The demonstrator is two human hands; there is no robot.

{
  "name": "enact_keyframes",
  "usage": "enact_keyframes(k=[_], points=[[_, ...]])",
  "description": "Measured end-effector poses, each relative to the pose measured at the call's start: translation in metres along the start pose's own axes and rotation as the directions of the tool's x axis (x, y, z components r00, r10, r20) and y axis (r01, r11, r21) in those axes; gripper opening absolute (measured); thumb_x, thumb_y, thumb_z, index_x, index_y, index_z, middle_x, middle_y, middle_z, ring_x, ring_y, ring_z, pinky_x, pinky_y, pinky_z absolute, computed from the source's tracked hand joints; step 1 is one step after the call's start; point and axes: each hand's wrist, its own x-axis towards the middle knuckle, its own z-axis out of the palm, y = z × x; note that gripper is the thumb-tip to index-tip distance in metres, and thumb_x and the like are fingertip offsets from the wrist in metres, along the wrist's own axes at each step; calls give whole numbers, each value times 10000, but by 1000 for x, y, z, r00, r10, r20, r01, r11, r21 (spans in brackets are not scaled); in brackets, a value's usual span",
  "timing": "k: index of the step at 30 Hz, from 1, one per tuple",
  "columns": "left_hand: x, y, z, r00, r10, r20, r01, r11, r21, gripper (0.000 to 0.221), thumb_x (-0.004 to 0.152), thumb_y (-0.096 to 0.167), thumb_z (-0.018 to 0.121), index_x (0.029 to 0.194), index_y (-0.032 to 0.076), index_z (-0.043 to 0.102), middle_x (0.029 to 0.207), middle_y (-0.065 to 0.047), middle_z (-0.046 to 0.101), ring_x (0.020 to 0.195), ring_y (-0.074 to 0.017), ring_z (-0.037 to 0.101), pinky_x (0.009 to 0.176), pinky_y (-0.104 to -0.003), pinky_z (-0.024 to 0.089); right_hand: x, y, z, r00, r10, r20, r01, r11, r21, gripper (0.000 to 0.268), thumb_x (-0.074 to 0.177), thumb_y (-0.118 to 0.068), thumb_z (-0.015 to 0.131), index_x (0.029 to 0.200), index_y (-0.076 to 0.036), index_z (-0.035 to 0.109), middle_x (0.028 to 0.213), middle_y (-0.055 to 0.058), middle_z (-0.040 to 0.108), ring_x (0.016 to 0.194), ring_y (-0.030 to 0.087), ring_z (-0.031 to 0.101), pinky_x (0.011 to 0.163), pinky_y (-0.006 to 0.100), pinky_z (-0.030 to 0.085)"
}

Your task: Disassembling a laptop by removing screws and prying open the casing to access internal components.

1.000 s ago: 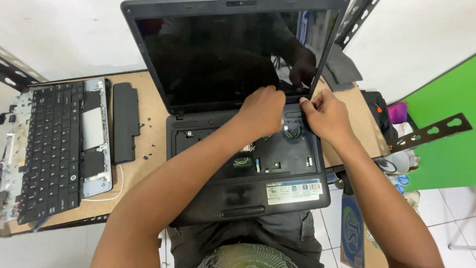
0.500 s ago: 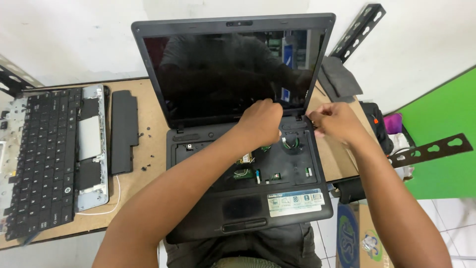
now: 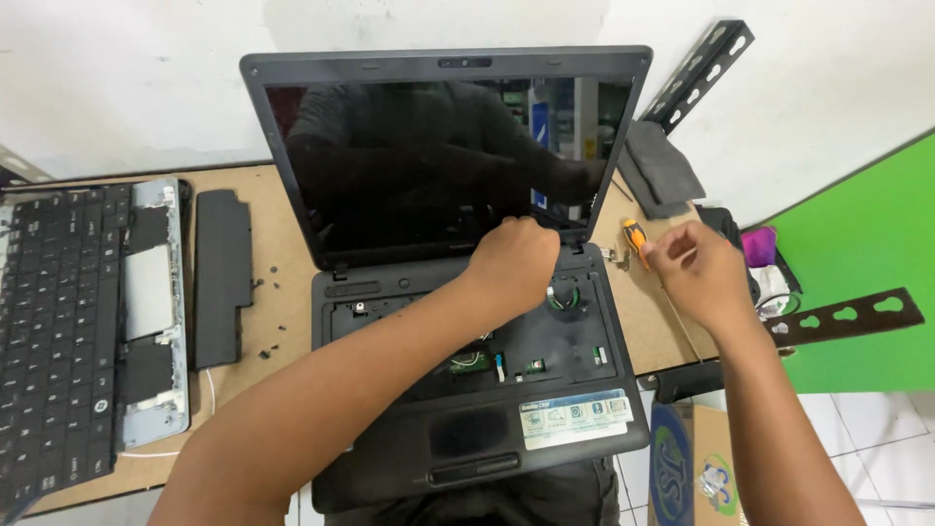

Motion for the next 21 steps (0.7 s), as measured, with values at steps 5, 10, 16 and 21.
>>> enact_keyframes(k=[5, 10, 16, 21], points=[[-2, 1, -16, 999, -23, 47, 23, 1000, -13, 174, 673, -26, 691, 562, -9, 559, 604, -214, 576, 591, -336, 631, 521, -389, 568, -21, -8, -2, 994, 73, 80, -72, 997, -16, 318, 774, -243, 747, 1023, -77, 640, 883, 138, 678, 774, 304, 645, 676, 395, 494], [-9, -3, -34, 996, -35, 79, 40, 997, -59, 195, 705, 7, 693, 557, -9, 567, 563, -191, 584, 535, -296, 631, 454, -355, 550, -14, 8, 10, 991, 120, 65, -115, 991, -64, 333, 763, -286, 755, 1041, -139, 646, 851, 58, 677, 771, 225, 661, 672, 340, 510], [-62, -4, -93, 982, -164, 92, 183, 943, -277, 331, 851, 138, 547, 1102, -59, 635, 1026, -262, 659, 974, -457, 624, 840, -506, 492, -12, 9, 1, 991, 108, 77, -101, 991, -90, 281, 875, -216, 654, 1155, -193, 646, 784, 38, 680, 769, 239, 656, 699, 375, 501], [-126, -17, -110, 953, -246, -174, 179, 926, -332, 292, 897, 303, 545, 992, 62, 680, 974, -77, 697, 946, -239, 646, 821, -354, 494, -17, 18, -19, 981, 90, 170, -151, 907, 394, 281, 967, -72, 495, 1227, -44, 598, 850, 60, 536, 679, 173, 442, 623, 313, 407]])
